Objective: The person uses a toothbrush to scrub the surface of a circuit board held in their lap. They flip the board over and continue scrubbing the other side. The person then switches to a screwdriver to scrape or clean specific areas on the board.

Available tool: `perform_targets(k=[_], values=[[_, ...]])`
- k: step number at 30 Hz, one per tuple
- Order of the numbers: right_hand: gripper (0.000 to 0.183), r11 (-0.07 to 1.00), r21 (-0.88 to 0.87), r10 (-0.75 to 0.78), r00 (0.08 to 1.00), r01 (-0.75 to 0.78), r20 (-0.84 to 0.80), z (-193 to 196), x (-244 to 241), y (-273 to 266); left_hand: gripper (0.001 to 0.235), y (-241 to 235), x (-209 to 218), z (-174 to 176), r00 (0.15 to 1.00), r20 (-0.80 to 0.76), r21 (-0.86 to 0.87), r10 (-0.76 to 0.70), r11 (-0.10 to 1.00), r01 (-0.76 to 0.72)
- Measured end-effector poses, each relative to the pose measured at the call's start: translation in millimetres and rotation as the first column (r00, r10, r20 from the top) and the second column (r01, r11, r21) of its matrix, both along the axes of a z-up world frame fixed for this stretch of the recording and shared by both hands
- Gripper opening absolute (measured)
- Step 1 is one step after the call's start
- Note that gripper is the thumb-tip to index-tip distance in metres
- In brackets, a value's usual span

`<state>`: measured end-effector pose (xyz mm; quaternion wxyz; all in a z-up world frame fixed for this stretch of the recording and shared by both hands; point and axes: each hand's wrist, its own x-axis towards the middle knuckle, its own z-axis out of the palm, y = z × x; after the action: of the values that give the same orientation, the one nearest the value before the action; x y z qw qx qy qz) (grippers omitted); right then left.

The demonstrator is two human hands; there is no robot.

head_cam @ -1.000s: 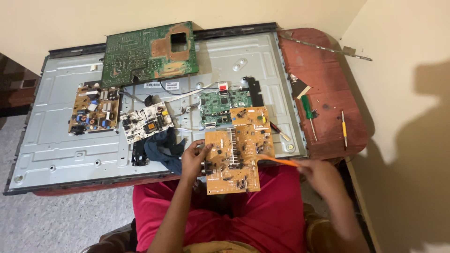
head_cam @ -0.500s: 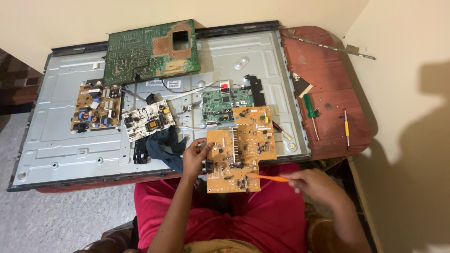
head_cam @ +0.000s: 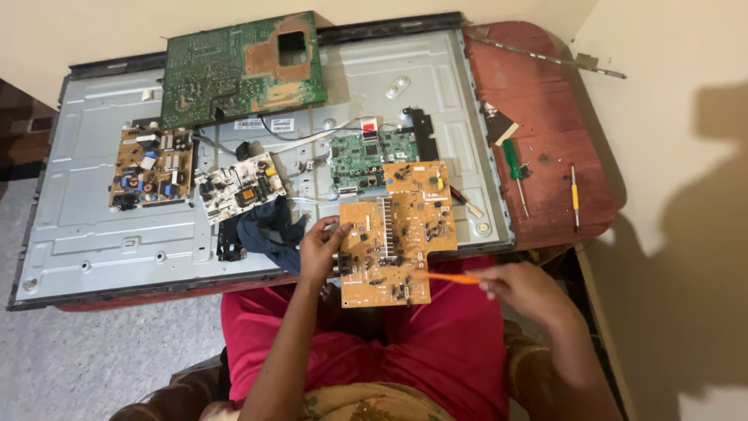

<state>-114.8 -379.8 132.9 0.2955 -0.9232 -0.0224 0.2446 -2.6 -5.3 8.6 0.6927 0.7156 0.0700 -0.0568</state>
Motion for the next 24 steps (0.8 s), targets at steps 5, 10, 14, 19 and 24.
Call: perform_targets(k=[5,10,14,19,24], values=[[0.033,0.997,-0.073,0.014,0.992,-0.005,0.125,6.9,1.3,1.9,0.033,5.3,5.1,-5.8,0.997,-0.038,-0.108,-0.067,0.992,0.063],[0.03,0.997,-0.026,-0.074,0.993,0.077,0.087,17.0,2.1,8.3,0.032,9.3,6.8,-8.4,0.996,-0.05,-0.107,-0.076,0.992,0.071],[0.03,0.993,-0.108,-0.029,0.992,0.042,0.126,15.5,0.3,11.9,0.032,9.2,5.3,-4.6,0.997,-0.049,-0.06,-0.06,0.997,0.057],[0.032,0.997,-0.028,-0.073,0.993,0.076,0.095,9.0,2.0,-4.2,0.031,8.1,5.5,1.7,0.995,-0.073,-0.111,-0.075,0.992,0.067],[0.034,0.988,-0.106,0.133,0.968,-0.113,0.214,-16.3,1.9,16.5,0.03,7.0,5.7,3.4,0.994,-0.083,-0.099,-0.067,0.993,0.059]])
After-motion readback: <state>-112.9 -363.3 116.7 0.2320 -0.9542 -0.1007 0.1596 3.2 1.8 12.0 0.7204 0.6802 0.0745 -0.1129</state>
